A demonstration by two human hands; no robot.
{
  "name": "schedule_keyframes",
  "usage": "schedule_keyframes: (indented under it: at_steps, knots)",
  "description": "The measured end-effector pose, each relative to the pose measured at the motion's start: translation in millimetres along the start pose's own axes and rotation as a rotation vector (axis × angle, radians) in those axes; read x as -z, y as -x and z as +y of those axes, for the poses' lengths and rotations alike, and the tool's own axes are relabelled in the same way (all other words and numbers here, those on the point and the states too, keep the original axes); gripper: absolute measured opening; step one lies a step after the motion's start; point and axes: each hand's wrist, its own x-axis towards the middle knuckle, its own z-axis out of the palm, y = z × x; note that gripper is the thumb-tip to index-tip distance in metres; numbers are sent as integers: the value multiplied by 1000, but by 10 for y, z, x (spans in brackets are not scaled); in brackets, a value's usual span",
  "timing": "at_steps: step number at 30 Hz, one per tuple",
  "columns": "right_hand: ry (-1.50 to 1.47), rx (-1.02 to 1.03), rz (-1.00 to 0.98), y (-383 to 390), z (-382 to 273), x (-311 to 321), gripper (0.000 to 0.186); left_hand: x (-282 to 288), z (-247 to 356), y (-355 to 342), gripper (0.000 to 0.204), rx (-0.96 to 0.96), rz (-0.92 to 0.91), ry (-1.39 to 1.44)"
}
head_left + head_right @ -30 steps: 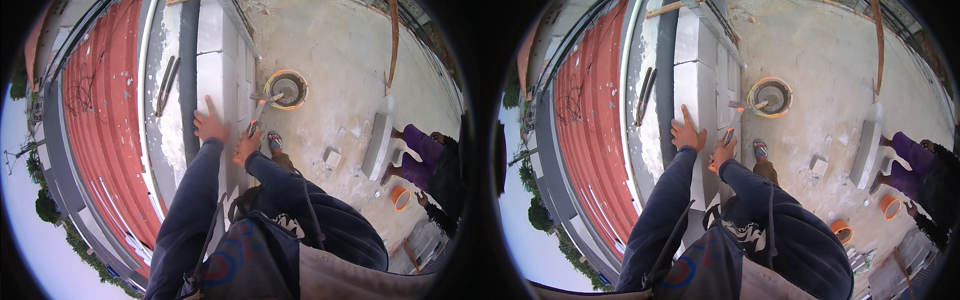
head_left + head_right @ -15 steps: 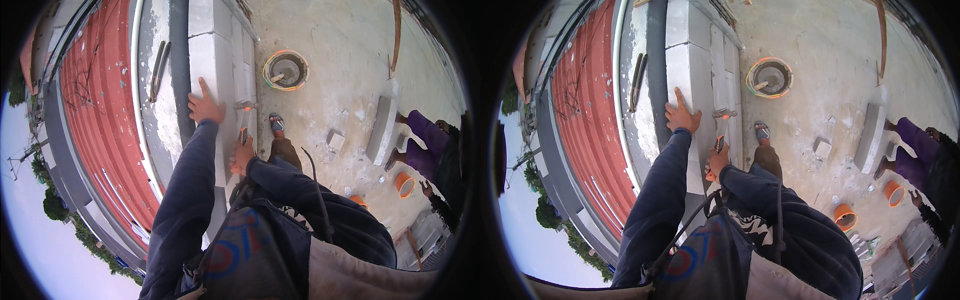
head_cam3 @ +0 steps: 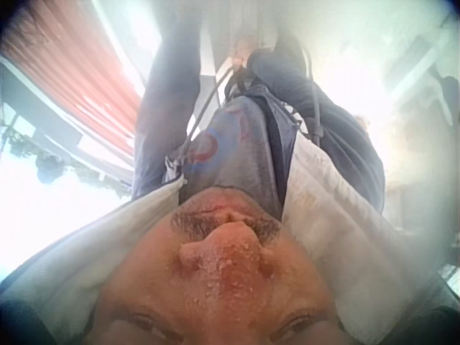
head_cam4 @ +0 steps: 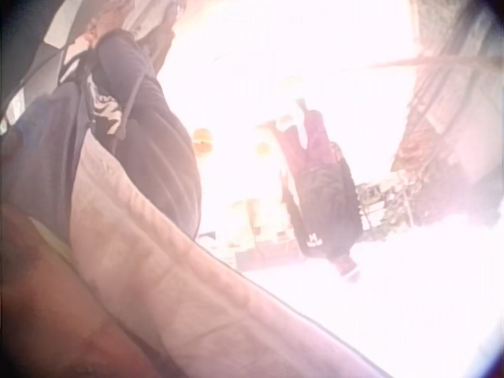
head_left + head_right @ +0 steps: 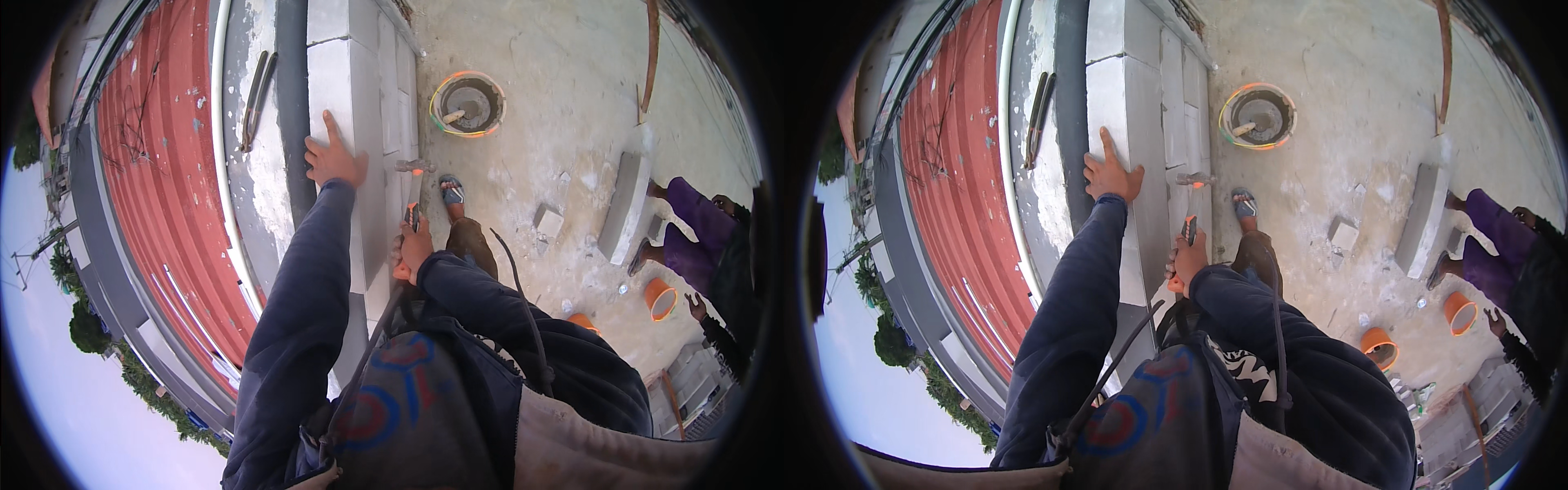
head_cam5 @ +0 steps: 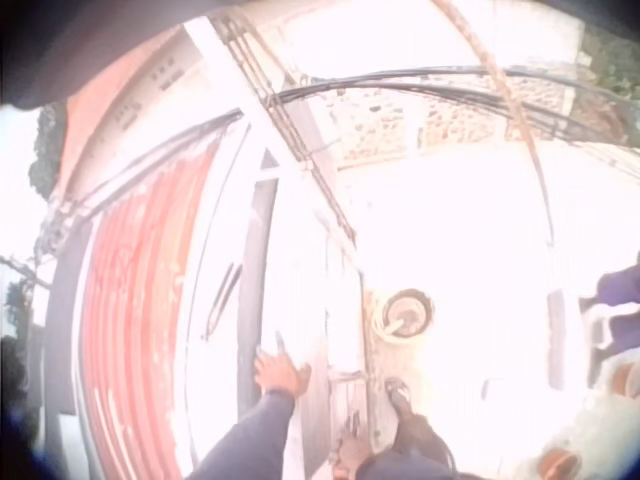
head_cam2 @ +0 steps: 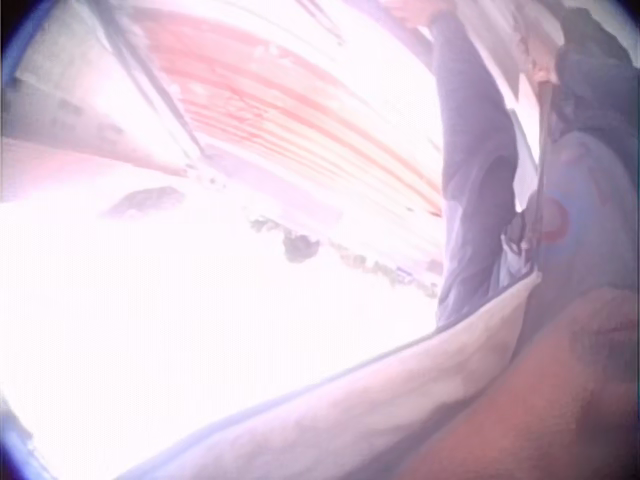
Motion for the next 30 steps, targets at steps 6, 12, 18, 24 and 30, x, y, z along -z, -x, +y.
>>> schedule_keyframes:
  at_steps: [6,12,18,24,30]
  knots:
    - [-19,-30,85,15,46,-377,23,21,66,17,123,-4,-3,-13]
    - [-67,-36,43,5,-139,-64,23,29,46,-25,123,-4,-2,-12]
    - [114,-16,52,84,18,-350,18,16,29,-6,123,6,-19,-20]
    - [-85,-33,-118,-437,-53,318,14,0,-49,-31,123,-20,4,14]
    - [76,167,207,-197,-680,869,12,128,-376,-4,113,-125,-9,355]
